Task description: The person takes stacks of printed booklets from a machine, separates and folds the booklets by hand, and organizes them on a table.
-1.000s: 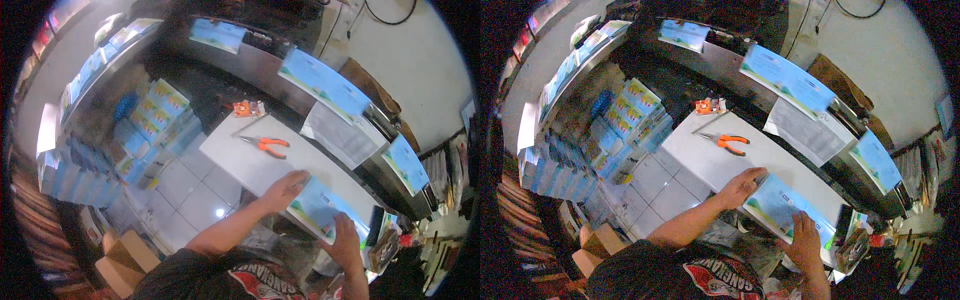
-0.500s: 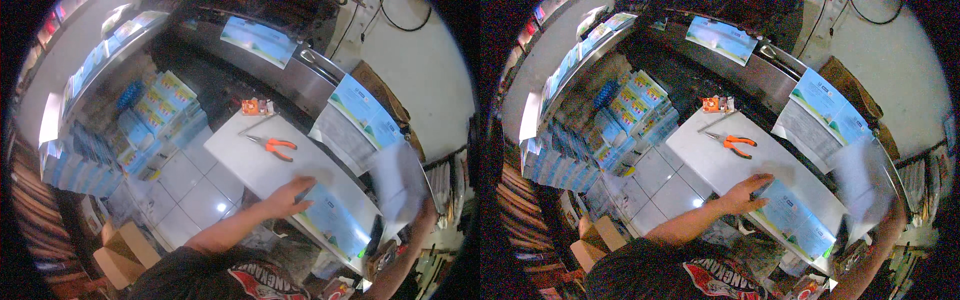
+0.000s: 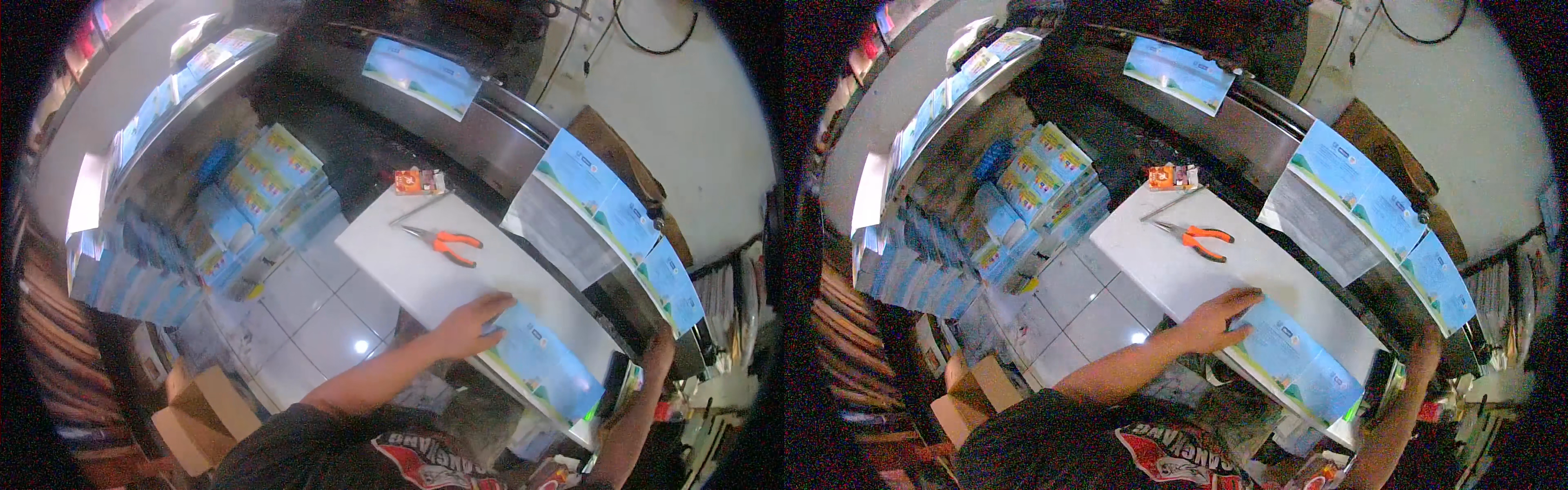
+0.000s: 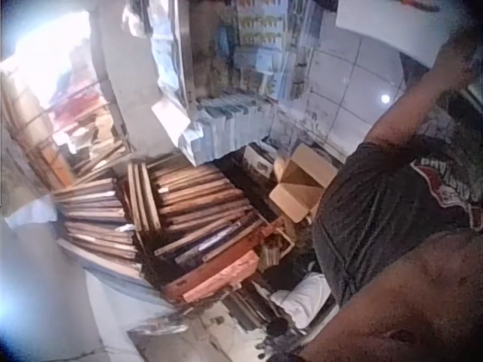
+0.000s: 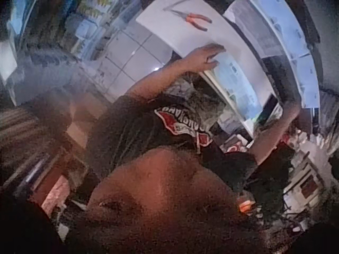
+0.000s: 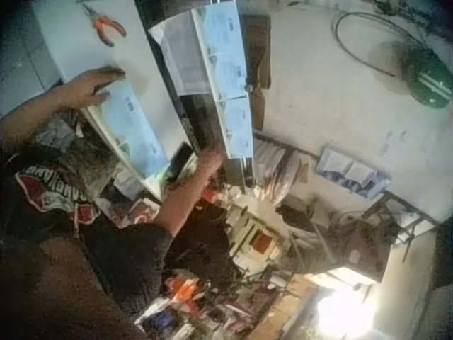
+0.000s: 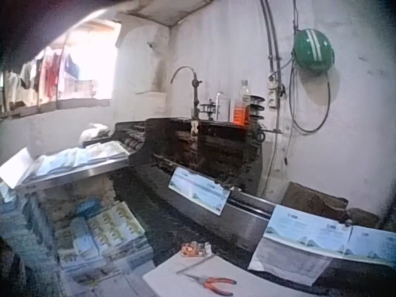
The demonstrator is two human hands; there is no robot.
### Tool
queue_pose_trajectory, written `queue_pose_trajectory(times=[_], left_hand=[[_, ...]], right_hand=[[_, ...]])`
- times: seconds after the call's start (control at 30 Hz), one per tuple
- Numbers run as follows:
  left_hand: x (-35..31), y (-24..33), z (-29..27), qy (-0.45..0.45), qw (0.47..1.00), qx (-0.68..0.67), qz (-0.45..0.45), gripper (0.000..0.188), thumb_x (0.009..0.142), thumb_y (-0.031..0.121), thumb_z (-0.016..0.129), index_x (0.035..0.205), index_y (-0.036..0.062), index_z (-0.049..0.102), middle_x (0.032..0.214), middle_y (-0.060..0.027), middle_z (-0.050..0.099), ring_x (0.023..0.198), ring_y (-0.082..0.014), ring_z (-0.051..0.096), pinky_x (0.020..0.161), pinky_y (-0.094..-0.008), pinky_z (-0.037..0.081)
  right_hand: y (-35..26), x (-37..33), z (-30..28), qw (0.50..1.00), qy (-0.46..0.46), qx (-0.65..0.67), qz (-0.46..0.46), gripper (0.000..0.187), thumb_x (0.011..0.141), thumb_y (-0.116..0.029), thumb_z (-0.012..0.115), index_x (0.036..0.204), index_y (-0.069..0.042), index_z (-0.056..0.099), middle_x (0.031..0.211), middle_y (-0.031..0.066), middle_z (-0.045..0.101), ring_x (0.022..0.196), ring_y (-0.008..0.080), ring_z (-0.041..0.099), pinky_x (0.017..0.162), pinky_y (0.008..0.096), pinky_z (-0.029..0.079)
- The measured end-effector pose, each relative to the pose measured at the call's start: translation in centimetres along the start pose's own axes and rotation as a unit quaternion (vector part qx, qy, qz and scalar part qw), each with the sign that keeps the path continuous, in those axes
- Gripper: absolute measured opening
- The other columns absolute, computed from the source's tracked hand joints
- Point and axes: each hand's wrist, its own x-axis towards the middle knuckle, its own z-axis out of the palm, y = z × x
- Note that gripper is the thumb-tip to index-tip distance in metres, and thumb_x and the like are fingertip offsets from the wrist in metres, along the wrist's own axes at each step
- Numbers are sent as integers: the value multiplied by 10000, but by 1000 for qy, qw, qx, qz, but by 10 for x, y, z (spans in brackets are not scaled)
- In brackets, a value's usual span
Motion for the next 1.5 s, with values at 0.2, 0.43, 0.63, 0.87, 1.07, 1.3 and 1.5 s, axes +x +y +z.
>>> queue_pose_trajectory(times=[0.2, 0.43, 0.63, 0.87, 1.07, 1.3, 1.5], left_hand=[[-1, 0, -5, 6, 1000, -14, -17, 574, 877, 254, 614, 1383, 54, 431, 1369, -214, 448, 1273, -362, 439, 1077, -412, 359], [1, -6, -4, 15, 999, -51, -4, 527, 930, 314, 539, 1374, 45, 449, 1375, -216, 443, 1282, -356, 432, 1087, -403, 332], [0, -11, -8, 26, 997, -74, -13, 539, 933, 317, 540, 1374, 23, 441, 1384, -229, 432, 1297, -360, 414, 1095, -398, 315], [0, -6, -7, 11, 1000, -15, -13, 601, 911, 343, 583, 1392, 25, 411, 1396, -228, 423, 1298, -372, 411, 1100, -412, 314], [1, 1, -5, 9, 999, -40, -19, 601, 905, 340, 596, 1385, 26, 414, 1384, -228, 433, 1302, -373, 404, 1097, -411, 320], [0, -6, -1, 17, 1000, -15, 2, 587, 904, 336, 601, 1376, 33, 430, 1370, -232, 446, 1264, -382, 443, 1071, -423, 357], [2, -6, -2, 25, 1000, -5, -1, 568, 904, 332, 600, 1369, 43, 451, 1373, -231, 447, 1262, -378, 446, 1068, -421, 361]], right_hand=[[-258, -124, -83, 962, -194, 59, -185, 625, 663, -310, 824, 1161, -41, 558, 1271, 220, 507, 1160, 409, 494, 970, 476, 426], [-269, -149, -72, 939, -262, 65, -214, 529, 714, -260, 758, 1160, -45, 572, 1263, 217, 524, 1176, 390, 494, 965, 463, 425], [-236, -85, -121, 983, -150, 91, -49, 250, 860, -114, 550, 1075, -39, 653, 970, 202, 673, 913, 358, 663, 778, 409, 515], [-84, 36, -123, 943, 318, 51, -86, 357, 963, -36, 420, 1299, -37, 539, 1287, 137, 576, 1184, 301, 544, 990, 391, 435], [9, 60, -28, 988, 137, 35, -57, 366, 918, -12, 473, 1272, -48, 559, 1286, 168, 574, 1179, 342, 554, 973, 402, 453], [-26, 2, -14, 994, 73, -17, -84, 338, 879, -52, 555, 1216, -34, 574, 1195, 207, 594, 1111, 376, 573, 946, 426, 458], [-227, -122, -61, 977, -84, 27, -195, 569, 551, -284, 875, 957, -26, 573, 1148, 180, 578, 1061, 374, 549, 931, 448, 446]])
